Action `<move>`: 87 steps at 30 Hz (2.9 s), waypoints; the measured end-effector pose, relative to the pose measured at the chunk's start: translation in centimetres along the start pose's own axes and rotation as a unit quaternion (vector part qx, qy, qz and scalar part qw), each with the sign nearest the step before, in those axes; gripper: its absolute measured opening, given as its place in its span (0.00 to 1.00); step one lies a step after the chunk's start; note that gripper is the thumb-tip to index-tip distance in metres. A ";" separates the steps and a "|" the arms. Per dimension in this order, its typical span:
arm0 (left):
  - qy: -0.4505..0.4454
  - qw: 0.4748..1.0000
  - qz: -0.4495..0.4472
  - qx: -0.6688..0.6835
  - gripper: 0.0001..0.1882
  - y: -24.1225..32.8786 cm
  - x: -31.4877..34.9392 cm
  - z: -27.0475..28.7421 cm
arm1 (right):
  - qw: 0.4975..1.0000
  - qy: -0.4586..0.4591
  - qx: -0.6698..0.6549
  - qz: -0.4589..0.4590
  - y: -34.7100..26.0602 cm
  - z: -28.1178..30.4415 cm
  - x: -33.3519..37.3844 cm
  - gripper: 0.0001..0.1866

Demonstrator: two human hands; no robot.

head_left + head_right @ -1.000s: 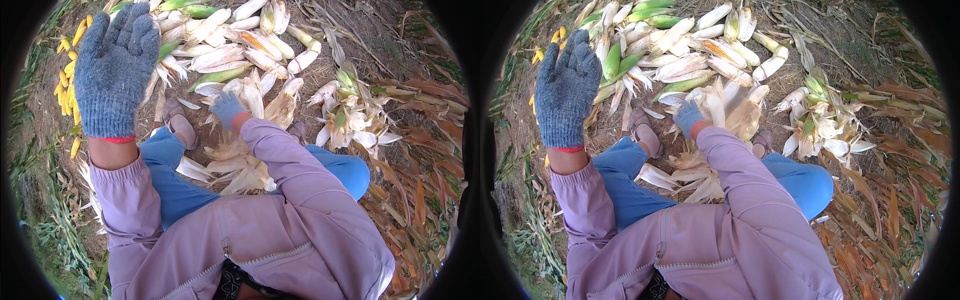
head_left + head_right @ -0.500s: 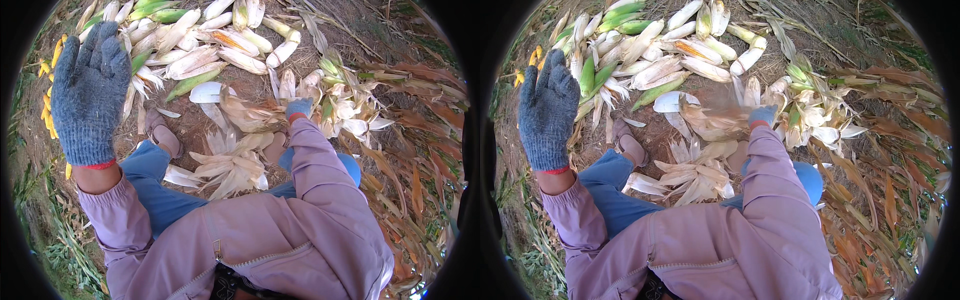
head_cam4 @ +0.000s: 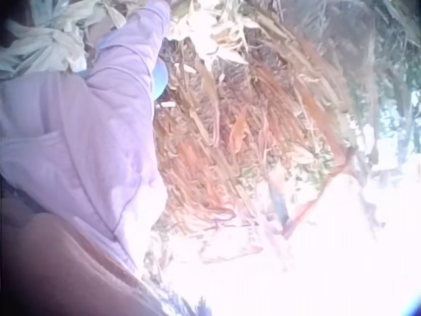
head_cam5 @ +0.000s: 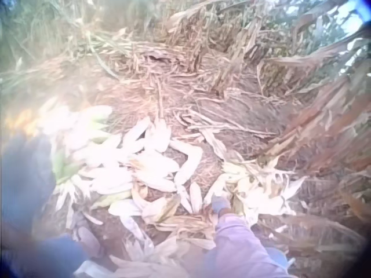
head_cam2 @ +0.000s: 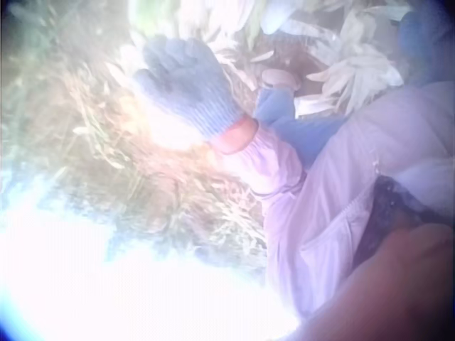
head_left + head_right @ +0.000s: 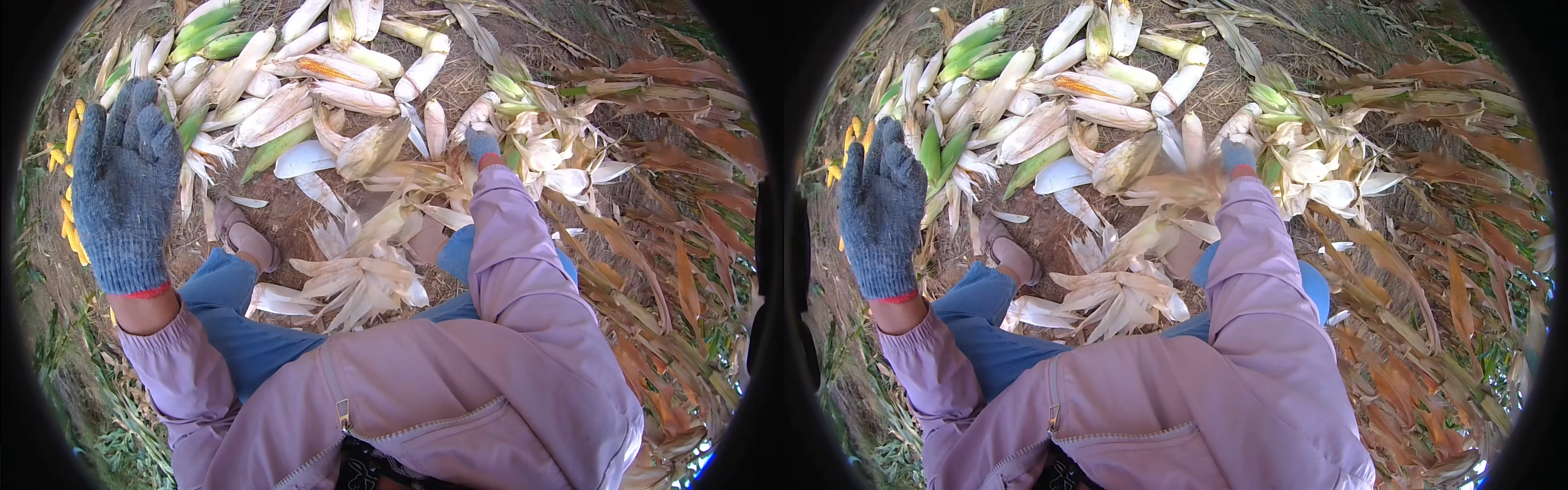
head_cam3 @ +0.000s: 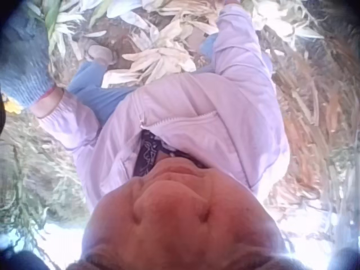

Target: The person sits on the ground in a field and shucks corn cobs by hand. They remove the husks and silk from each cob and place the cleaned cobs into a pile.

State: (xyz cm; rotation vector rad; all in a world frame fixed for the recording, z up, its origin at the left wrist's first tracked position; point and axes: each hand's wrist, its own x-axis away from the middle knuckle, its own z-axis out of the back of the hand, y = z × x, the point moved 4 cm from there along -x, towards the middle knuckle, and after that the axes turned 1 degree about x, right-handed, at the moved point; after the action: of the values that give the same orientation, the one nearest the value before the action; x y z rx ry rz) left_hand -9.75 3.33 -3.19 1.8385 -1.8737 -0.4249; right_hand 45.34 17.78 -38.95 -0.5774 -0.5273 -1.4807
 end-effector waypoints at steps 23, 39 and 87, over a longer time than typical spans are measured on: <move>0.101 0.994 0.027 -0.017 0.22 -4.2 -0.2 -1.7 | 0.987 -0.068 0.131 0.071 -8.7 -10.6 0.7 0.18; 0.075 0.991 -0.045 -0.102 0.24 -2.1 2.5 -5.3 | 0.945 -0.060 -0.197 0.253 -11.4 10.6 11.5 0.08; 0.079 0.948 -0.178 -0.252 0.21 -7.6 1.6 -10.2 | 0.831 0.207 -0.304 0.417 -28.8 21.6 37.6 0.32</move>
State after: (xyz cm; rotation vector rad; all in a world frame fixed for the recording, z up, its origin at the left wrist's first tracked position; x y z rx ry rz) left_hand 2.17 2.47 1.45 1.7773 -1.1792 -0.7734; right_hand 18.11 3.04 2.90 -0.8105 0.5368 -0.8390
